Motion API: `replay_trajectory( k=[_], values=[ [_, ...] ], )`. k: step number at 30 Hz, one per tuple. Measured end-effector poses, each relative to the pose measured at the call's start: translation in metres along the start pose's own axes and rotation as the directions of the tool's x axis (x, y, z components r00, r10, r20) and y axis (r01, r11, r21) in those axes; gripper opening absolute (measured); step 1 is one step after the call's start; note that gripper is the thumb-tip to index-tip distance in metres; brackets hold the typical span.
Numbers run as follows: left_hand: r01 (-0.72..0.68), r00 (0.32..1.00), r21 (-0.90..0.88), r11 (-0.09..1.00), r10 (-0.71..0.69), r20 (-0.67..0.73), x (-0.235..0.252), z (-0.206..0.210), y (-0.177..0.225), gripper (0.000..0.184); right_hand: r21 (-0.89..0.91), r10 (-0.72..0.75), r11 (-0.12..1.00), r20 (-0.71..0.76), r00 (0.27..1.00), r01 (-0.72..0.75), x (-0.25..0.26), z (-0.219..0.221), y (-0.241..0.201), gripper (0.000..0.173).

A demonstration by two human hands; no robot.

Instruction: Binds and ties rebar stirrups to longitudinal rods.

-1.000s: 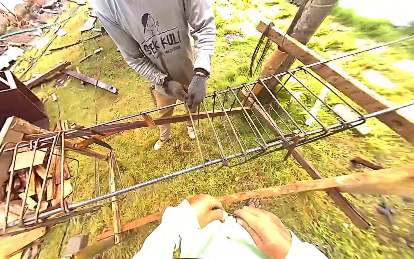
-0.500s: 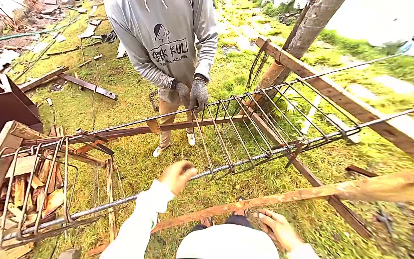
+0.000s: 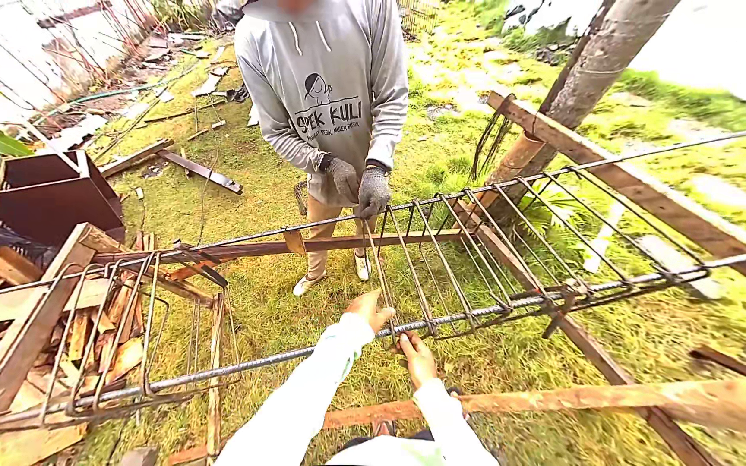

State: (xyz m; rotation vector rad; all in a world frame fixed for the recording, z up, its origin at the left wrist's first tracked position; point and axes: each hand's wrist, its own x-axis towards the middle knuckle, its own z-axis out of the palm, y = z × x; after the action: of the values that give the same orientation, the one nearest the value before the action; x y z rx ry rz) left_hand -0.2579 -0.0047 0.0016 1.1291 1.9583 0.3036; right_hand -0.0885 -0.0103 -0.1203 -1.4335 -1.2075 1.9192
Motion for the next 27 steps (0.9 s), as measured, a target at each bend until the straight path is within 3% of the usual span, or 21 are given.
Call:
replay_trajectory(
  k=[6,10,13,17,20,27],
  values=[
    [-0.034,0.986,0.037,0.999,0.04,-0.161,0.003,0.007,0.008,0.06,0.067,-0.033,0.997,-0.025,0.999,0.034,-0.001,0.001,-0.001,0.03],
    [-0.145,0.988,-0.115,0.983,0.137,-0.078,0.009,0.014,0.006,0.049,0.029,-0.108,0.994,-0.023,0.994,0.109,0.004,0.002,-0.005,0.022],
    [-0.141,0.99,-0.232,0.962,0.136,-0.038,0.012,0.017,0.004,0.037,-0.002,-0.13,0.991,0.04,0.991,0.13,0.002,-0.006,-0.006,0.024],
    [-0.096,0.993,-0.29,0.952,0.073,-0.09,0.003,0.023,0.001,0.037,-0.035,-0.18,0.981,0.196,0.964,0.191,-0.013,-0.021,-0.007,0.047],
    [-0.09,0.991,-0.314,0.945,0.052,-0.127,-0.009,0.029,0.002,0.035,-0.13,-0.235,0.956,0.199,0.951,0.264,-0.016,-0.023,0.001,0.064],
    [-0.281,0.931,-0.442,0.852,0.131,-0.341,-0.062,0.073,-0.014,0.025,-0.268,-0.385,0.869,0.161,0.909,0.416,-0.01,-0.017,0.014,0.042]
  ],
)
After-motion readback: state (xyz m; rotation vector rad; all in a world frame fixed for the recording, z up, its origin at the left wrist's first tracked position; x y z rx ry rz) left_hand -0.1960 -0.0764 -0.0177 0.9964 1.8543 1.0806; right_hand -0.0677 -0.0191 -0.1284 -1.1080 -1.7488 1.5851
